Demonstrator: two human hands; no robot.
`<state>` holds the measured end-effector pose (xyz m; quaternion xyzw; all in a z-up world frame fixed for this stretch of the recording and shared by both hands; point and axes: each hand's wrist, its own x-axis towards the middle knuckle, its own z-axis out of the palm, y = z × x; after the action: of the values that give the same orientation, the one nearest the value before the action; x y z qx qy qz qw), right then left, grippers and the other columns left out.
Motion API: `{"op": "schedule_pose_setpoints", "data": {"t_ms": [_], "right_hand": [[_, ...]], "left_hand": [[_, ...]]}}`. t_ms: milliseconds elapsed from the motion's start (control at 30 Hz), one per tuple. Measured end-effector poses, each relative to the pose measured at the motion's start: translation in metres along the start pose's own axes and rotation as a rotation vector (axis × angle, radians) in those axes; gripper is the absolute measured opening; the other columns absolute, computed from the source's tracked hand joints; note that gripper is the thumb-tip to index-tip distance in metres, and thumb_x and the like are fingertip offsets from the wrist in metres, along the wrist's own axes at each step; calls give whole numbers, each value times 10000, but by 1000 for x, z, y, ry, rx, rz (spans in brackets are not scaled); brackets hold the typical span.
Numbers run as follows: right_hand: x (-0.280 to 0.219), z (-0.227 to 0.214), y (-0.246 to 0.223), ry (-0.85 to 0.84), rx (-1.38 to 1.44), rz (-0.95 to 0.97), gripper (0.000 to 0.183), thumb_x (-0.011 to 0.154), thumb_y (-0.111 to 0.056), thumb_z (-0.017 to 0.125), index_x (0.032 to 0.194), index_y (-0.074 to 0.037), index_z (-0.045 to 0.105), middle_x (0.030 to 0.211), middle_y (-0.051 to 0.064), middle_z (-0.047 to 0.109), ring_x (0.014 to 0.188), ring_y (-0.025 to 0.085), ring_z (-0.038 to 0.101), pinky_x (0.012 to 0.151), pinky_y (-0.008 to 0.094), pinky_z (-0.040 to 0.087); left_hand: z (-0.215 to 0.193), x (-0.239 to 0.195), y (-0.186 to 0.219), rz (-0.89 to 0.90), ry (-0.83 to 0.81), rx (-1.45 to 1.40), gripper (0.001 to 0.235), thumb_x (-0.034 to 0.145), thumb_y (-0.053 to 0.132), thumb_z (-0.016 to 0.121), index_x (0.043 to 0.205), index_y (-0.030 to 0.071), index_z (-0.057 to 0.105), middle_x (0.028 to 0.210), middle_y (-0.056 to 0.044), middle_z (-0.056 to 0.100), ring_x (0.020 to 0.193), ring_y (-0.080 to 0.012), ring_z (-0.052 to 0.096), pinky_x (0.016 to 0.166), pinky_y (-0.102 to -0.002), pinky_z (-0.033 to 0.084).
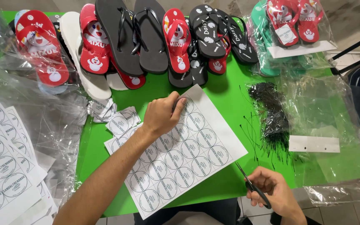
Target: Cutting out circular labels from a printed sheet using scissors on a workspace with packaged flip-flops.
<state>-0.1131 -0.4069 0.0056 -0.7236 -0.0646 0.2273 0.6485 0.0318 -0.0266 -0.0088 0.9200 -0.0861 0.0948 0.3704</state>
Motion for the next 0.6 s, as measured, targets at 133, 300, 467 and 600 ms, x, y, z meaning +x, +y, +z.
{"op": "schedule_pose_setpoints", "data": {"t_ms": [133,300,467,600], "right_hand": [[5,1,4,76,-5,68,299,708,-52,866,940,22,693,592,204,797,393,233,731,289,309,555],[9,1,2,7,15,-42,281,743,-115,844,949,9,699,624,175,811,399,180,732,303,259,572],[13,6,-2,35,-26,-27,277,720,-105,870,917,9,711,561,131,764,362,175,689,288,268,532],[15,9,-5,60,-54,-31,268,711,-121,878,895,2,727,498,88,715,343,157,666,313,274,544]], "left_hand": [[1,1,-2,4,13,2,373,1068,411,438,815,138,465,535,10,536,445,-229,492,412,-406,365],[5,0,-5,78,53,70,343,1073,376,453,840,131,512,533,8,568,414,-224,523,376,-391,388],[2,1,-2,56,37,52,339,1071,379,450,853,130,524,550,10,578,431,-216,535,388,-394,400],[2,1,-2,32,25,51,337,1069,384,445,863,133,536,555,10,584,435,-217,542,391,-394,407]]}}
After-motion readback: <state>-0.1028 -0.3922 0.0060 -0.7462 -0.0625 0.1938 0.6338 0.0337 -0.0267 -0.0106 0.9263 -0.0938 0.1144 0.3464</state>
